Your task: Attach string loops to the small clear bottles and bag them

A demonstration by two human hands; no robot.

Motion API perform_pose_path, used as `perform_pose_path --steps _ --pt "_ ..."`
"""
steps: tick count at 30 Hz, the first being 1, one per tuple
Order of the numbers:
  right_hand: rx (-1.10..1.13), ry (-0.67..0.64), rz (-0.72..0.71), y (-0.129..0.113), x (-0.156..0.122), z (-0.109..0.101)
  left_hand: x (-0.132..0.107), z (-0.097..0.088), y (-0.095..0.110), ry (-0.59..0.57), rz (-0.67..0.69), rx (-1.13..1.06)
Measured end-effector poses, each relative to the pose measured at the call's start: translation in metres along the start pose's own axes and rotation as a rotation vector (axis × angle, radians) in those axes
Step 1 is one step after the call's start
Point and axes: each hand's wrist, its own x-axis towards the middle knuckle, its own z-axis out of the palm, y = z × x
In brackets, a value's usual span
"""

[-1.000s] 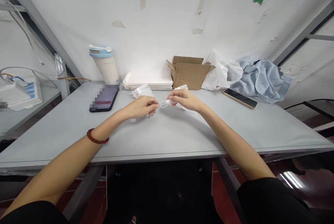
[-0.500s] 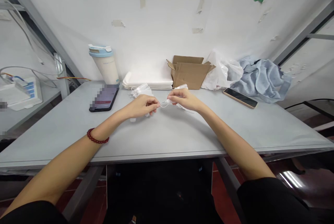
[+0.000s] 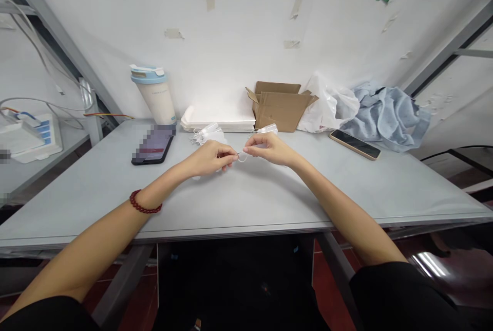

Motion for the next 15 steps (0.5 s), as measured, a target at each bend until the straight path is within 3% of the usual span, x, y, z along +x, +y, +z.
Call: perform_pose_path --steps 15 --pt "-0.038 -0.024 -0.019 0.0005 0.0007 0.0037 0.0001 0.0017 0.0017 -0.002 -0.011 -0.027"
